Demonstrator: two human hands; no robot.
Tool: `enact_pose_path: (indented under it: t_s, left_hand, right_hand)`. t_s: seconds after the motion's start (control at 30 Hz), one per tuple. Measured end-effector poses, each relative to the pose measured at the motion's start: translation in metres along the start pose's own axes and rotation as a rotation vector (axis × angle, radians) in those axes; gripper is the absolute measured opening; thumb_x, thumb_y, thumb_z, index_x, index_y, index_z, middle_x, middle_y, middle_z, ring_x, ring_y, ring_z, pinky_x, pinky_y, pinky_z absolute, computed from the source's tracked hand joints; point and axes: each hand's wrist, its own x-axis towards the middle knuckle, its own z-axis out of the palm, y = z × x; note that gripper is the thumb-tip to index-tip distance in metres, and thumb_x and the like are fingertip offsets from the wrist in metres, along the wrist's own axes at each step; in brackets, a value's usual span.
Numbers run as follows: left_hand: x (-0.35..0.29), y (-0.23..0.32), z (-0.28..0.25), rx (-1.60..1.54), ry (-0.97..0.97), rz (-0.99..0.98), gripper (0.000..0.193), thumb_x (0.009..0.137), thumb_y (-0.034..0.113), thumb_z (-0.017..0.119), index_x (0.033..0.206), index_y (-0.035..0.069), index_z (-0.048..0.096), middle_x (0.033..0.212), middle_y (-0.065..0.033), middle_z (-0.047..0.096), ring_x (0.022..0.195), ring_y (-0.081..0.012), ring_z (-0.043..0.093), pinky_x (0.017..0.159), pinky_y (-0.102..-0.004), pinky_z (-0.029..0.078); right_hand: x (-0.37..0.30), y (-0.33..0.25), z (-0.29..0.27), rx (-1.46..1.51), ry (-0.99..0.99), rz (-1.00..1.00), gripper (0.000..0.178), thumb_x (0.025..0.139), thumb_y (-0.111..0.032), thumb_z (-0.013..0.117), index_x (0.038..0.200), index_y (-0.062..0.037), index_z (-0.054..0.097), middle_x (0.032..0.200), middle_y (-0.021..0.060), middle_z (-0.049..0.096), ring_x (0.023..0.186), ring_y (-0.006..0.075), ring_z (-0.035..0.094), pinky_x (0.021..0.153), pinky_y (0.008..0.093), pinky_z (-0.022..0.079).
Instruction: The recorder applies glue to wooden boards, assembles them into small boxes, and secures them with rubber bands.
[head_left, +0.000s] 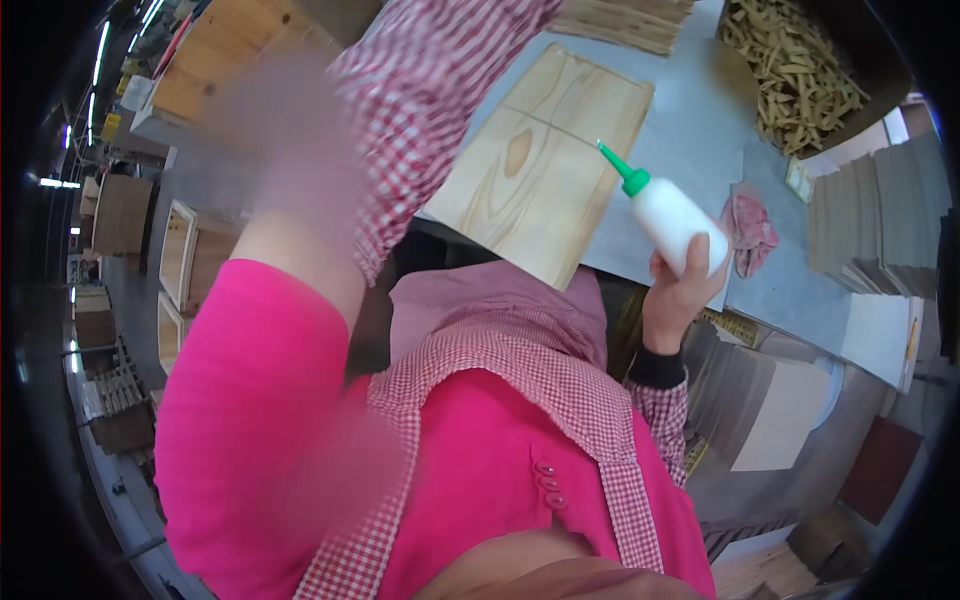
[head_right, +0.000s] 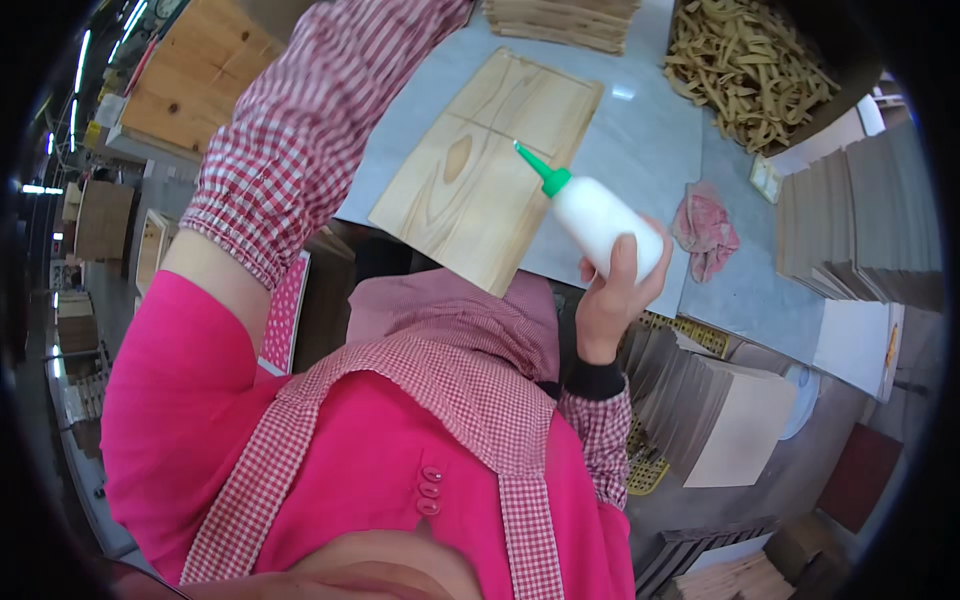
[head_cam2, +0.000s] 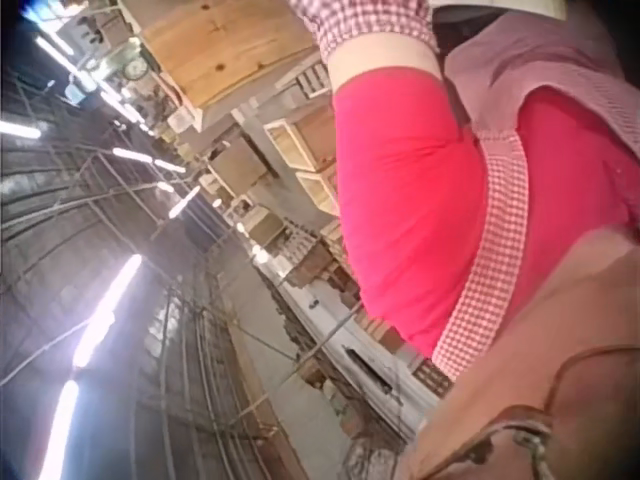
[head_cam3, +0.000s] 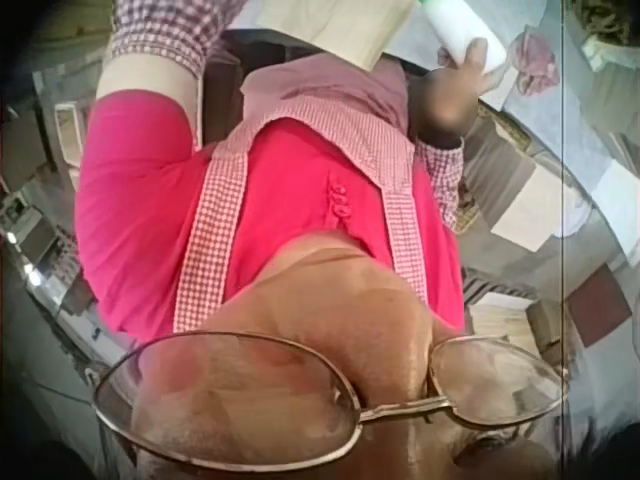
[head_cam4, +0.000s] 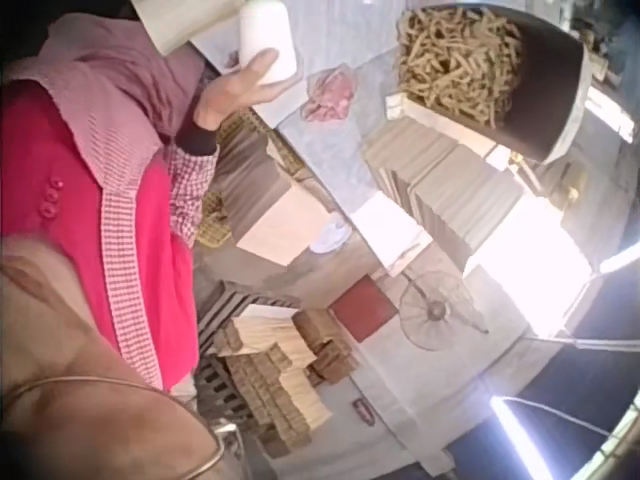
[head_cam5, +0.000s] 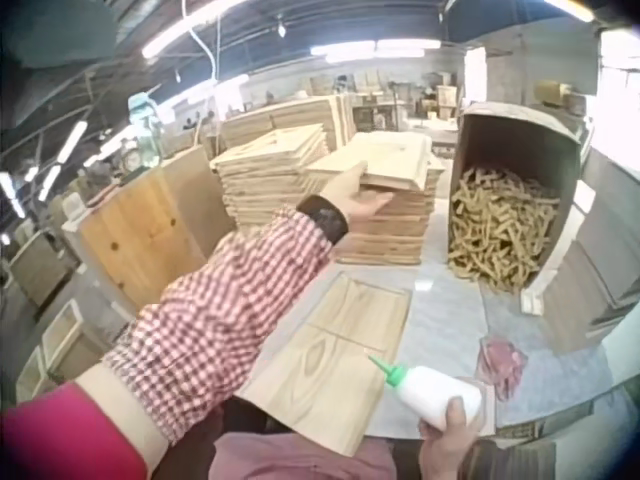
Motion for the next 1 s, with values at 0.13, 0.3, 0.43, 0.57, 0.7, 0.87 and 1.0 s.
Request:
enact_pose_path:
  t_s: [0.13, 0.3, 0.43, 0.57, 0.7, 0.87, 1.0]
  left_hand:
    - [-0.109, 0.009, -0.111, 0.427, -0.308, 0.163, 0.048, 0.095, 0.03, 0.057, 0.125, -0.006, 0.046, 0.125, -0.0161, 0.055, 0.121, -0.0316, 0.049, 0.104, -0.0484, 0.041]
    - [-0.296, -0.066, -0.23, 0.264, -0.059, 0.027, 0.019, 0.098, 0.019, 0.05, 0.103, 0.002, 0.058, 0.103, -0.0062, 0.064, 0.1, -0.0179, 0.061, 0.094, -0.0318, 0.048]
    - [-0.35, -0.124, -0.267, 0.169, 0.352, -0.141, 0.026, 0.096, 0.026, 0.055, 0.104, 0.001, 0.057, 0.107, -0.0117, 0.06, 0.103, -0.0214, 0.059, 0.095, -0.0357, 0.048]
    - [-0.336, -0.138, -0.256, 0.056, 0.383, -0.199, 0.038, 0.095, 0.03, 0.058, 0.116, -0.001, 0.051, 0.113, -0.0147, 0.057, 0.107, -0.0255, 0.058, 0.096, -0.0405, 0.048]
    - [-0.312, -0.147, -0.25, 0.094, 0.331, -0.221, 0.048, 0.095, 0.031, 0.058, 0.126, -0.002, 0.044, 0.118, -0.0159, 0.055, 0.112, -0.0278, 0.056, 0.1, -0.0435, 0.046]
    - [-0.298, -0.163, -0.25, 0.075, 0.269, -0.204, 0.053, 0.095, 0.034, 0.057, 0.131, -0.001, 0.041, 0.122, -0.0195, 0.054, 0.116, -0.0318, 0.054, 0.103, -0.047, 0.043]
    - [-0.295, -0.169, -0.25, 0.097, 0.223, -0.172, 0.055, 0.097, 0.037, 0.053, 0.134, -0.001, 0.038, 0.127, -0.0205, 0.051, 0.118, -0.0315, 0.053, 0.104, -0.0464, 0.042]
  right_hand:
    - [0.023, 0.021, 0.027, -0.135, -0.097, 0.041, 0.042, 0.086, -0.031, 0.066, 0.11, 0.0003, 0.05, 0.085, 0.0084, 0.057, 0.063, 0.0159, 0.056, 0.047, 0.027, 0.043]
    - [0.072, 0.083, 0.063, -0.397, -0.229, -0.207, 0.044, 0.081, -0.032, 0.073, 0.103, 0.0012, 0.055, 0.089, 0.0115, 0.062, 0.075, 0.0222, 0.062, 0.066, 0.0334, 0.051]
    - [0.084, 0.086, 0.093, -0.585, -0.308, -0.338, 0.046, 0.078, -0.031, 0.075, 0.103, 0.0016, 0.056, 0.092, 0.0174, 0.065, 0.083, 0.0257, 0.064, 0.076, 0.0354, 0.05]
    - [0.091, 0.08, 0.098, -0.664, -0.39, -0.396, 0.045, 0.076, -0.03, 0.076, 0.104, -0.0007, 0.058, 0.089, 0.0188, 0.066, 0.082, 0.0269, 0.066, 0.072, 0.0349, 0.051]
    - [0.098, 0.059, 0.073, -0.775, -0.449, -0.507, 0.04, 0.077, -0.028, 0.075, 0.104, -0.003, 0.059, 0.085, 0.0164, 0.067, 0.077, 0.0265, 0.066, 0.07, 0.036, 0.052]
    - [0.086, 0.029, 0.016, -0.825, -0.365, -0.511, 0.036, 0.077, -0.025, 0.074, 0.103, -0.004, 0.06, 0.081, 0.0152, 0.067, 0.072, 0.025, 0.066, 0.067, 0.0355, 0.052]
    - [0.085, 0.025, -0.019, -0.849, -0.255, -0.546, 0.036, 0.078, -0.025, 0.074, 0.102, -0.0024, 0.06, 0.082, 0.0141, 0.066, 0.071, 0.0235, 0.065, 0.065, 0.034, 0.052]
